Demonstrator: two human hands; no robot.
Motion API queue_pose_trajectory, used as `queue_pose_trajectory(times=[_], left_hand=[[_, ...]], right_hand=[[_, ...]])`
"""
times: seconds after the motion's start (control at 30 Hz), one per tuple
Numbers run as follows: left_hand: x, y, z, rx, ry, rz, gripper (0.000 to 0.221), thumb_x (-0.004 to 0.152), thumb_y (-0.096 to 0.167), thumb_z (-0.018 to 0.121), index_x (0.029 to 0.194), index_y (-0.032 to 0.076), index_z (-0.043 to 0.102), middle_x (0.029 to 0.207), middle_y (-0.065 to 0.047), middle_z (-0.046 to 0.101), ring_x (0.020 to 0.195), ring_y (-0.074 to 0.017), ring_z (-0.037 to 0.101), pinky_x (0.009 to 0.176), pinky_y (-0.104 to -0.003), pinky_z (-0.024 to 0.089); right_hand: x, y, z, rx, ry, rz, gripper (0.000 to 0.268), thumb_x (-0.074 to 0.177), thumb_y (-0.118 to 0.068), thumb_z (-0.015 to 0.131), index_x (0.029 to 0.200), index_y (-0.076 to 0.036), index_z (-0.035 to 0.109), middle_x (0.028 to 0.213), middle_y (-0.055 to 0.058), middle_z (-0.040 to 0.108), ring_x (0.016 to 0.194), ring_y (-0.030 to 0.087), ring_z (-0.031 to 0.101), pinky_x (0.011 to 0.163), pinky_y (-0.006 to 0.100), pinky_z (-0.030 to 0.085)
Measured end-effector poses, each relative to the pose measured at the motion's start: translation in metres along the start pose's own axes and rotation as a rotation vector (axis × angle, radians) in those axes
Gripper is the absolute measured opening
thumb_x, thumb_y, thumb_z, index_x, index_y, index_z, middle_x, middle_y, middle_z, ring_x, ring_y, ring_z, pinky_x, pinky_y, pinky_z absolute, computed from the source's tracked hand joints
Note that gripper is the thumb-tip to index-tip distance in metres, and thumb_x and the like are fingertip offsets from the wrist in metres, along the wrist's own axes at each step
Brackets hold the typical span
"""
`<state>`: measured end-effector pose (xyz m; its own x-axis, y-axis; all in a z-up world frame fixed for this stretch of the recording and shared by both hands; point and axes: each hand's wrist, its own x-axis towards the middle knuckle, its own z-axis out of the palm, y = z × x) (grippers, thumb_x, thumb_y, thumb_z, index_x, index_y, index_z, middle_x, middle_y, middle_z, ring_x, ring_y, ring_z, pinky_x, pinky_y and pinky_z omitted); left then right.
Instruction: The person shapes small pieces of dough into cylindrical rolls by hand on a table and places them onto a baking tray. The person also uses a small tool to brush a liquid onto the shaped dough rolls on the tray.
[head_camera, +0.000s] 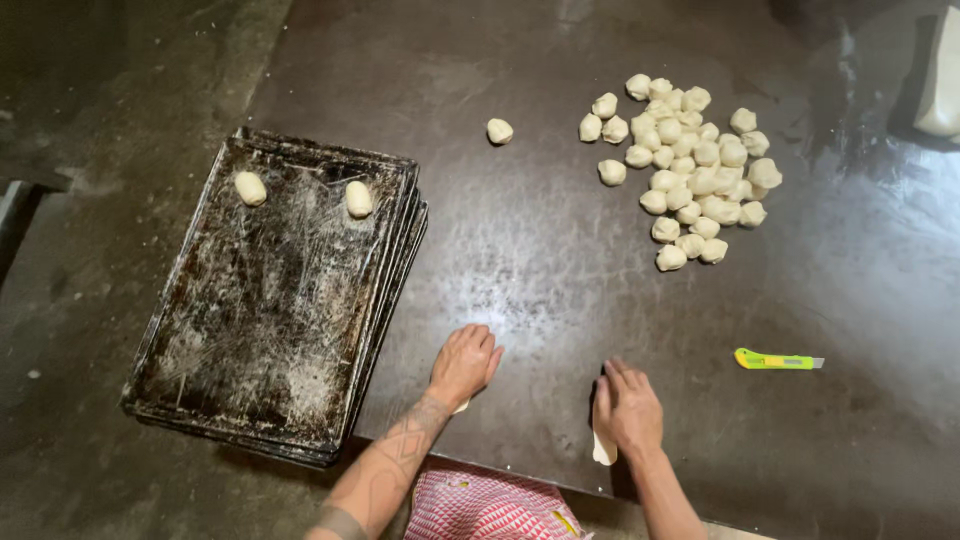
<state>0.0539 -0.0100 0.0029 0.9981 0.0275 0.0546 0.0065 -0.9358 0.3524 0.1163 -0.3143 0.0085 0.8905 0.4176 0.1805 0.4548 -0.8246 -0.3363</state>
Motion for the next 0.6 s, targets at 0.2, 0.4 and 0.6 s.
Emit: queue_pose_trajectory(times=[0.2, 0.4, 0.6], left_hand=[[0.029, -0.010, 0.017, -0.040, 0.089, -0.019, 0.041, 0.097, 0.037, 0.067, 0.068, 0.007, 0.071, 0.070, -0.013, 0.068, 0.064, -0.0327, 0.068, 0.063, -0.046, 0.054], [0.054, -0.016, 0.024, -0.001, 0.408, 0.069, 0.039, 0.086, 0.039, 0.068, 0.064, 0.007, 0.068, 0.066, -0.012, 0.066, 0.062, -0.0328, 0.067, 0.060, -0.045, 0.053], [0.038, -0.020, 0.028, 0.081, -0.054, -0.083, 0.054, 0.094, 0.053, 0.068, 0.067, 0.006, 0.069, 0.066, -0.016, 0.066, 0.060, -0.0338, 0.067, 0.058, -0.047, 0.053]], right_hand=[[0.021, -0.006, 0.024, -0.076, 0.032, 0.011, 0.031, 0.088, -0.031, 0.070, 0.065, -0.011, 0.067, 0.069, 0.009, 0.065, 0.069, 0.032, 0.067, 0.062, 0.045, 0.053], [0.045, -0.021, 0.028, -0.082, 0.164, -0.041, 0.027, 0.080, -0.029, 0.072, 0.065, -0.009, 0.062, 0.070, 0.012, 0.062, 0.068, 0.035, 0.064, 0.061, 0.047, 0.051], [0.030, -0.010, 0.027, 0.067, 0.144, 0.013, 0.022, 0.084, -0.025, 0.072, 0.068, -0.011, 0.063, 0.072, 0.011, 0.061, 0.072, 0.033, 0.062, 0.063, 0.046, 0.051]])
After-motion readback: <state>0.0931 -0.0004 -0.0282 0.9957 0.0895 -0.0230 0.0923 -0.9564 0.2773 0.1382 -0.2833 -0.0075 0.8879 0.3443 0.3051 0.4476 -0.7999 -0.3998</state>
